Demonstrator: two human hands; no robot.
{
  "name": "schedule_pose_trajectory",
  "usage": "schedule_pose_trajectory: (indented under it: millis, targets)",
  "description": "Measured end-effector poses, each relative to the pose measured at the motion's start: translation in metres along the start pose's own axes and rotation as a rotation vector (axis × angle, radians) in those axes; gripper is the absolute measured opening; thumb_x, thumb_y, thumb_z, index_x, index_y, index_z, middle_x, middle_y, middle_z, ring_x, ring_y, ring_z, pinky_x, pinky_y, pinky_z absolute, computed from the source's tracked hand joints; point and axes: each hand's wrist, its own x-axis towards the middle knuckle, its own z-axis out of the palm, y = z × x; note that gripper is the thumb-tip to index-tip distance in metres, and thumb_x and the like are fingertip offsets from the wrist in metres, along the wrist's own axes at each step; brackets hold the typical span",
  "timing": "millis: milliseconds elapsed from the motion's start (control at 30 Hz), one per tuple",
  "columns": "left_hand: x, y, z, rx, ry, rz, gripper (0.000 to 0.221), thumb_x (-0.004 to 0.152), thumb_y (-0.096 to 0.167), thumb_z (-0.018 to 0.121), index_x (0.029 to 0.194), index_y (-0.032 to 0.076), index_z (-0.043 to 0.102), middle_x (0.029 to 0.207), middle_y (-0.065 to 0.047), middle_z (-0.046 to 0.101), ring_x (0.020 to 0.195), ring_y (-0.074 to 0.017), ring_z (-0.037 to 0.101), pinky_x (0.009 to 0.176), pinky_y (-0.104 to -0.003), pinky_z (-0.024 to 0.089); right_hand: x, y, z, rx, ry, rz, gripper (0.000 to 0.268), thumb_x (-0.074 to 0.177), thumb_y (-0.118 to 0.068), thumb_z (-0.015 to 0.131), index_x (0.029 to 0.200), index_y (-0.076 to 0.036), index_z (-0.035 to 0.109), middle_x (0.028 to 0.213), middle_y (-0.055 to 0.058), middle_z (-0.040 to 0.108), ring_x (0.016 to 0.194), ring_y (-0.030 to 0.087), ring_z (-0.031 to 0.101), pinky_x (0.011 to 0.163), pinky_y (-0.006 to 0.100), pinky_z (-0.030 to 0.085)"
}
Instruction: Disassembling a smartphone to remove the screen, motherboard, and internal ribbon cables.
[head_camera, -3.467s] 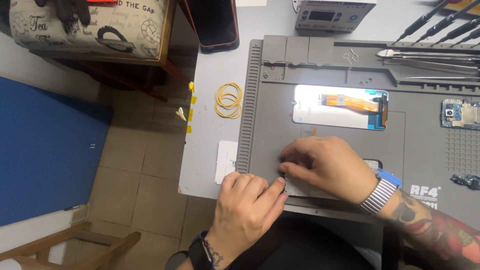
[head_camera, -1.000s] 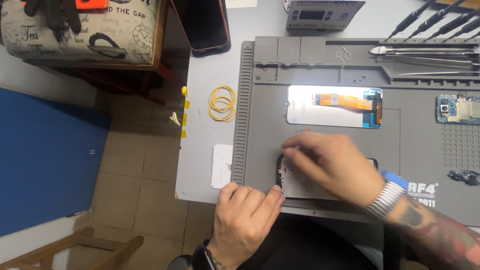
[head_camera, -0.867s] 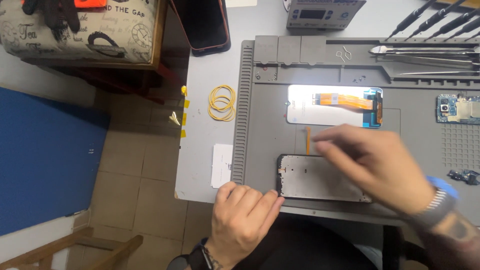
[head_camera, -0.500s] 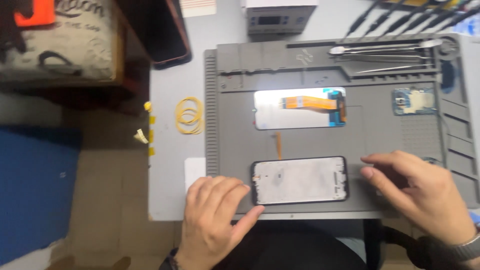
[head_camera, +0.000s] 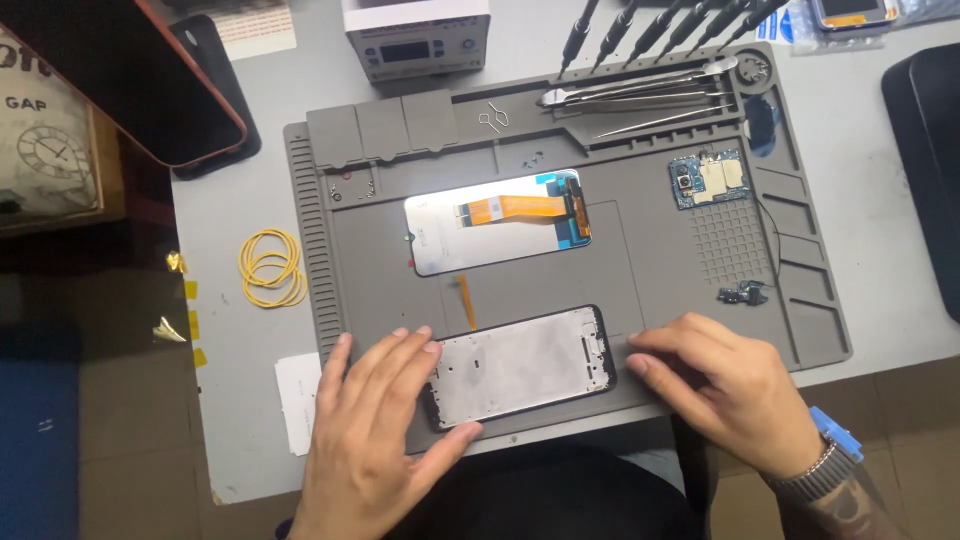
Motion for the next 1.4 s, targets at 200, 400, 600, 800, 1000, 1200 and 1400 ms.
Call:
schedule_pose_trajectory:
  millis: [200,400,600,800,1000,1200,1400]
  targets:
    - [0.0,-0.001,0.0,-0.029,0.014,0.002,0.073,0.082,0.042,0.088,0.136,0.004,0.055,0.138,-0.013,0.065,0.131,-0.0297,0.062,0.121,-0.059,0.033,0.004,-0.002,-0.003,-0.005,-0.004,-0.035,0.017,0.089,-0.02,0.072,0.102,-0.009,0.073,0.089,0.003,0.074,0.07,0.013,0.071,0.067,0.025,0.059]
    - [-0.001,-0.004,0.002,-0.08,0.037,0.009,0.072,0.083,0.043,0.088,0.133,0.003,0.057,0.136,-0.014,0.067,0.129,-0.0308,0.064,0.121,-0.06,0.032,0.023,-0.002,-0.008,-0.137,-0.041,-0.105,0.028,0.086,-0.028,0.077,0.107,-0.01,0.071,0.092,0.002,0.071,0.07,0.014,0.067,0.066,0.03,0.056]
    - [-0.003,-0.004,0.0,-0.097,0.041,-0.005,0.07,0.085,0.045,0.085,0.134,0.003,0.058,0.137,-0.014,0.067,0.129,-0.0311,0.064,0.121,-0.061,0.031,0.079,0.01,-0.013,-0.297,-0.048,-0.296,0.048,0.084,-0.031,0.081,0.121,-0.004,0.068,0.111,0.011,0.073,0.097,0.024,0.066,0.088,0.038,0.056]
    - [-0.005,-0.006,0.001,-0.118,0.058,-0.007,0.068,0.087,0.043,0.083,0.135,0.004,0.057,0.138,-0.014,0.065,0.129,-0.0314,0.063,0.122,-0.062,0.03,0.13,0.011,0.007,-0.266,-0.113,-0.343,0.065,0.086,-0.032,0.076,0.141,-0.004,0.059,0.131,0.021,0.064,0.129,0.036,0.055,0.107,0.048,0.049]
    - [-0.004,-0.006,-0.002,-0.131,0.055,-0.014,0.068,0.087,0.048,0.08,0.134,0.003,0.057,0.138,-0.015,0.065,0.129,-0.0318,0.064,0.121,-0.062,0.03,0.14,0.022,0.019,-0.338,-0.102,-0.371,0.053,0.089,-0.031,0.078,0.133,-0.006,0.063,0.105,0.01,0.07,0.114,0.035,0.06,0.096,0.045,0.051]
    - [0.011,-0.014,-0.008,-0.105,0.102,-0.115,0.047,0.1,0.042,0.059,0.128,0.004,0.064,0.127,-0.011,0.072,0.119,-0.0266,0.067,0.112,-0.054,0.042,0.138,0.035,0.008,-0.39,-0.085,-0.282,0.048,0.087,-0.022,0.08,0.131,-0.006,0.068,0.109,0.009,0.073,0.111,0.035,0.06,0.091,0.045,0.054]
    - [0.069,-0.045,-0.027,-0.206,0.021,-0.432,0.021,0.095,0.026,0.065,0.111,0.014,0.071,0.095,-0.001,0.074,0.076,-0.0175,0.068,0.071,-0.036,0.055,0.147,0.027,0.013,-0.204,-0.211,-0.3,0.053,0.071,-0.038,0.086,0.108,-0.008,0.065,0.134,0.015,0.067,0.124,0.033,0.059,0.103,0.049,0.051]
